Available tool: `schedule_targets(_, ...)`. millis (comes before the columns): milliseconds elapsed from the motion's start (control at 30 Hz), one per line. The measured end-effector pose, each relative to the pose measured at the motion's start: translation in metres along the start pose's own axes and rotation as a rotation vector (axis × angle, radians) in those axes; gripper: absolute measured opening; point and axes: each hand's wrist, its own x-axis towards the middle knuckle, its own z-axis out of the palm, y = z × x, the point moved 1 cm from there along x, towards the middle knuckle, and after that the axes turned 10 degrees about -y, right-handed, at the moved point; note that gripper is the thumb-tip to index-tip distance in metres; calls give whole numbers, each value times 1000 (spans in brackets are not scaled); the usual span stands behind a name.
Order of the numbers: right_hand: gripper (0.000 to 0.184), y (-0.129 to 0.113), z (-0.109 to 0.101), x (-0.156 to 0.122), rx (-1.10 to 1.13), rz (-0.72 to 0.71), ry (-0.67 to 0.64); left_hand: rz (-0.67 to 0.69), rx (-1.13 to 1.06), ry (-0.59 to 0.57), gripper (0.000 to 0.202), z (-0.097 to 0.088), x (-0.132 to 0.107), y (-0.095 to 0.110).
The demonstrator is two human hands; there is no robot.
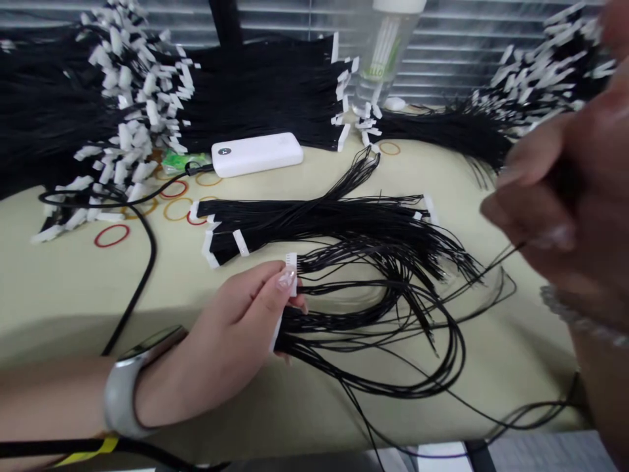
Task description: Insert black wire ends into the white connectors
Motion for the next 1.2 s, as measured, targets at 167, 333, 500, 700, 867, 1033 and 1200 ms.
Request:
schedule_targets(167, 8, -18, 38, -23, -401, -181, -404, 43, 24, -38, 32, 0, 0, 0)
schedule_targets(333, 15, -8, 53, -35, -543, -240, -608, 130, 126, -36, 30, 1, -1, 3)
schedule_targets(500, 19, -5, 62, -39, -562, -196, -657, 190, 146, -65, 28, 0, -2, 2)
schedule_targets(700, 16, -6, 64, -43, -608, -185, -654, 206, 161, -82, 27, 1, 0, 2)
schedule_targets(867, 12, -6, 64, -43, -640, -276, -662, 188, 169, -103, 28, 1, -2, 1)
schedule_targets(1033, 12, -5, 64, -41, -657, -303, -744, 199, 181, -119, 27, 0, -4, -1)
schedule_targets(1200, 12, -6, 63, -43, -643, -303, -734, 218, 222, -104, 26, 0, -3, -1)
